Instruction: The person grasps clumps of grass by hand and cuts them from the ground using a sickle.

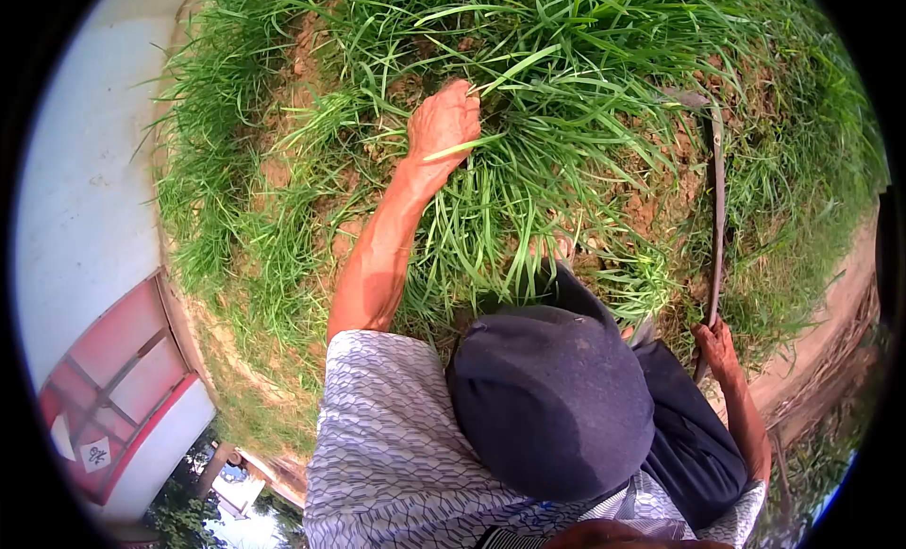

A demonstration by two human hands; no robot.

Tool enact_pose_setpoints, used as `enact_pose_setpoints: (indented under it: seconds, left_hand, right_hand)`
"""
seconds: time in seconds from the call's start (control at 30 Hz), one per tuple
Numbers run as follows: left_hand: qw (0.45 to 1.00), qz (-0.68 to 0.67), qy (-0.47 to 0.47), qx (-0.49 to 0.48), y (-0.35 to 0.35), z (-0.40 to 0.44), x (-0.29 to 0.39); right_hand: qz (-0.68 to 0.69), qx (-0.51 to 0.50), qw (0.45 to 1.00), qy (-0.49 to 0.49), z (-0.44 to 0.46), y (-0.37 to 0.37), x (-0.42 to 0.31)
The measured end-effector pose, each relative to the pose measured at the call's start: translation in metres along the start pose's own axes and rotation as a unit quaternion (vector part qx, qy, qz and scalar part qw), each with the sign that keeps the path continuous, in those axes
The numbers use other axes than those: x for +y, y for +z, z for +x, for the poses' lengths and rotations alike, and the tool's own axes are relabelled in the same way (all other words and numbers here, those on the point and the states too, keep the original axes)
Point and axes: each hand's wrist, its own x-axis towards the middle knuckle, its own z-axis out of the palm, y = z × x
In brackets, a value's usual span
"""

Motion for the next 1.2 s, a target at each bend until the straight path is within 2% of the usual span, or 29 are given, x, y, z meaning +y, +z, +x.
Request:
enact_pose_setpoints:
  seconds: [0.03,0.1,0.13,0.23,0.3,0.37,0.4,0.43,0.5,0.57,0.63,0.67,0.7,0.77,0.83,0.87,0.9,0.93,1.0,1.1,1.17,1.2]
  left_hand:
    - [0.997,0.067,-0.018,-0.038,-0.003,0.003,-0.012]
    - [0.99,0.094,-0.061,-0.081,-0.003,0.001,-0.029]
    - [0.988,0.063,-0.095,-0.101,-0.002,-0.003,-0.036]
    - [0.988,-0.008,-0.125,-0.085,0.01,-0.01,-0.049]
    - [0.981,-0.027,-0.157,-0.113,0.013,-0.006,-0.054]
    - [0.965,0.031,-0.162,-0.202,0.013,-0.002,-0.056]
    - [0.98,-0.037,-0.121,-0.153,0.017,-0.005,-0.056]
    - [0.98,-0.038,-0.122,-0.151,0.021,-0.003,-0.056]
    - [0.974,0.121,-0.113,-0.152,0.027,0.002,-0.055]
    - [0.968,0.105,-0.129,-0.187,0.027,-0.004,-0.056]
    - [0.983,0.054,-0.12,-0.127,0.036,-0.011,-0.065]
    - [0.981,0.009,-0.163,-0.105,0.042,-0.013,-0.07]
    - [0.981,0.009,-0.164,-0.106,0.044,-0.018,-0.07]
    - [0.975,-0.099,-0.197,-0.038,0.046,-0.029,-0.069]
    - [0.968,-0.153,-0.198,-0.006,0.073,-0.037,-0.089]
    - [0.946,-0.235,-0.221,0.016,0.082,-0.04,-0.093]
    - [0.916,-0.316,-0.243,0.04,0.085,-0.043,-0.094]
    - [0.922,-0.306,-0.236,0.035,0.077,-0.047,-0.088]
    - [0.925,-0.284,-0.25,0.046,0.07,-0.046,-0.077]
    - [0.94,-0.232,-0.247,0.049,0.066,-0.05,-0.071]
    - [0.948,-0.193,-0.243,0.068,0.08,-0.05,-0.082]
    - [0.938,-0.225,-0.256,0.058,0.08,-0.051,-0.08]
  right_hand:
    - [0.0,0.0,1.0,-0.005,0.001,0.0,0.0]
    - [0.001,0.002,1.0,-0.002,-0.003,0.0,-0.003]
    - [0.001,0.004,1.0,0.001,-0.003,0.001,-0.005]
    - [-0.011,0.001,1.0,-0.003,0.0,0.0,-0.002]
    - [0.004,-0.004,1.0,-0.02,-0.003,0.001,-0.006]
    - [0.02,-0.011,0.999,-0.035,-0.005,0.0,-0.004]
    - [0.032,-0.002,0.999,-0.036,-0.004,0.001,-0.002]
    - [0.045,0.007,0.998,-0.038,-0.004,0.001,-0.001]
    - [0.077,0.07,0.993,-0.053,-0.013,0.001,-0.001]
    - [0.116,0.095,0.984,-0.096,-0.02,-0.005,0.018]
    - [0.106,0.169,0.969,-0.148,-0.028,-0.014,0.027]
    - [0.126,0.194,0.959,-0.165,-0.031,-0.02,0.028]
    - [0.145,0.226,0.947,-0.174,-0.035,-0.023,0.017]
    - [0.164,0.223,0.938,-0.207,-0.045,-0.031,-0.012]
    - [0.133,0.208,0.944,-0.22,-0.049,-0.032,-0.047]
    - [-0.012,0.203,0.934,-0.293,-0.048,-0.03,-0.064]
    - [-0.157,0.192,0.9,-0.359,-0.047,-0.025,-0.085]
    - [-0.124,0.136,0.929,-0.321,-0.056,-0.007,-0.123]
    - [-0.19,0.104,0.934,-0.283,-0.05,0.014,-0.142]
    - [-0.235,0.049,0.944,-0.227,-0.037,0.048,-0.149]
    - [-0.252,0.05,0.945,-0.2,-0.025,0.061,-0.146]
    - [-0.259,0.049,0.943,-0.203,-0.021,0.065,-0.145]
